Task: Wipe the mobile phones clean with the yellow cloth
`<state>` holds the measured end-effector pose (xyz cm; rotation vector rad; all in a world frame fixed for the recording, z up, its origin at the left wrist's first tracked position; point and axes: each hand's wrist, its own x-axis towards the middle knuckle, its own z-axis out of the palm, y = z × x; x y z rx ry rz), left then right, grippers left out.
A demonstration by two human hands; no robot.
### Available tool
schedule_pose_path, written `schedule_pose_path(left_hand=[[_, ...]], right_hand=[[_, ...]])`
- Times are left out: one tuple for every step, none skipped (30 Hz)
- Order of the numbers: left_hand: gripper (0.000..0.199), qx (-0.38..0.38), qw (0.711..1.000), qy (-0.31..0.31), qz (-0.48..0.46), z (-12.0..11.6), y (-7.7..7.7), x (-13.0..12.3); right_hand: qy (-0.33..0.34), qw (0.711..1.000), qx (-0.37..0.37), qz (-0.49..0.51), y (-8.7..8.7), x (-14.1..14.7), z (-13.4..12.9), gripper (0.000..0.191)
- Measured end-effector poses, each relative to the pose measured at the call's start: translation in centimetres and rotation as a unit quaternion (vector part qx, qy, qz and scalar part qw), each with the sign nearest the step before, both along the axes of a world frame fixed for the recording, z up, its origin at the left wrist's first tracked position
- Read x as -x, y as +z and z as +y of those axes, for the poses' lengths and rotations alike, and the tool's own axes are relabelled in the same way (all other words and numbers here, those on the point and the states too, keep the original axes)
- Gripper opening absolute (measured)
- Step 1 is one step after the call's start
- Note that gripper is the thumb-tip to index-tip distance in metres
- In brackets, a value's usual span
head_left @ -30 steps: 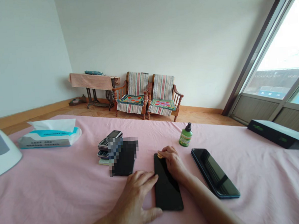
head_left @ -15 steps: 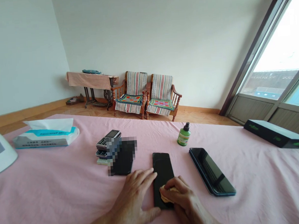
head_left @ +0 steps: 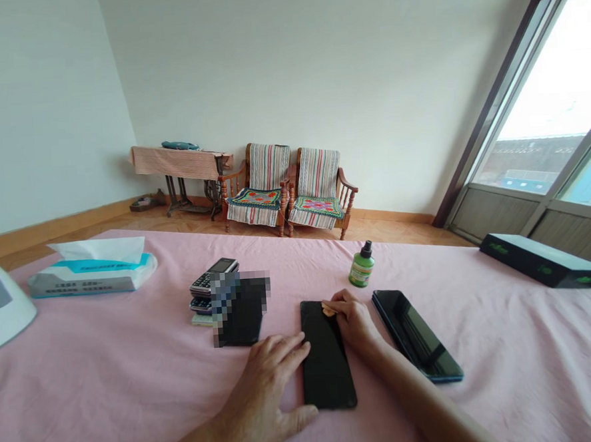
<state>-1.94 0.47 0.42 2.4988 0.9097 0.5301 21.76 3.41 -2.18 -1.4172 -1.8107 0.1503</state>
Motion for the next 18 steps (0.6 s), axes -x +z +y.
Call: schedule_pose_path(left_hand=[[0.07,0.0,1.0,0.002,-0.001,0.0,0.0,0.0],[0.07,0.001,1.0,0.003,-0.001,0.0,0.1,-0.1],[0.069,0.002,1.0,0.003,-0.002,0.0,0.2,-0.1],[0.069,0.003,1.0,0.003,-0.001,0.0,0.2,-0.1],[0.069,0.004,1.0,0.002,0.001,0.0,0.3,-0.2],[0.069,0.005,1.0,0.0,0.005,0.0,0.3,-0.2],[0.069,0.005,1.0,-0.001,0.008,0.0,0.3,-0.2],[0.069,0.004,1.0,-0.002,0.01,0.0,0.3,-0.2],[0.07,0.001,1.0,-0.002,0.011,0.1,0.2,-0.2],[0.07,-0.003,1.0,-0.002,0.009,0.1,0.0,-0.2],[0.07,-0.009,1.0,-0.001,0.006,0.2,-0.1,-0.2],[0.071,-0.015,1.0,0.0,0.002,0.2,-0.2,-0.2],[0.072,-0.02,1.0,0.001,-0.002,0.2,-0.4,-0.2],[0.072,-0.023,1.0,0.001,-0.005,0.3,-0.4,-0.2],[0.072,-0.024,1.0,0.001,-0.007,0.3,-0.4,-0.2],[0.071,-0.023,1.0,-0.001,-0.007,0.2,-0.4,-0.3],[0.071,-0.02,1.0,-0.002,-0.007,0.2,-0.2,-0.3],[0.07,-0.018,1.0,-0.002,-0.007,0.1,-0.1,-0.3]], right_hand=[[-0.002,1.0,0.001,0.001,0.0,0.1,0.0,0.039],[-0.003,1.0,0.001,0.002,0.0,0.3,-0.3,0.038],[-0.004,1.0,0.002,0.002,0.1,0.5,-1.0,0.037],[-0.003,1.0,0.005,0.002,0.1,0.8,-1.8,0.036],[-0.002,1.0,0.009,0.003,0.1,1.1,-2.9,0.036],[0.002,1.0,0.015,0.003,0.1,1.4,-4.0,0.036],[0.007,1.0,0.028,0.011,0.1,1.7,-5.2,0.037],[0.011,0.999,0.036,0.018,0.1,1.9,-6.4,0.039],[0.015,0.999,0.042,0.022,0.0,2.1,-7.4,0.041],[0.018,0.999,0.044,0.022,-0.1,2.3,-8.3,0.041],[0.02,0.999,0.045,0.021,-0.2,2.4,-9.1,0.042],[0.021,0.999,0.045,0.018,-0.3,2.6,-9.6,0.042],[0.02,0.999,0.045,0.016,-0.4,2.6,-10.0,0.042],[0.017,0.999,0.045,0.015,-0.4,2.7,-10.2,0.041],[0.012,0.999,0.045,0.017,-0.4,2.7,-10.2,0.04],[0.007,0.999,0.046,0.018,-0.4,2.7,-10.0,0.039],[0.003,0.999,0.047,0.018,-0.3,2.7,-9.7,0.037],[-0.002,0.999,0.048,0.017,-0.2,2.7,-9.3,0.036]])
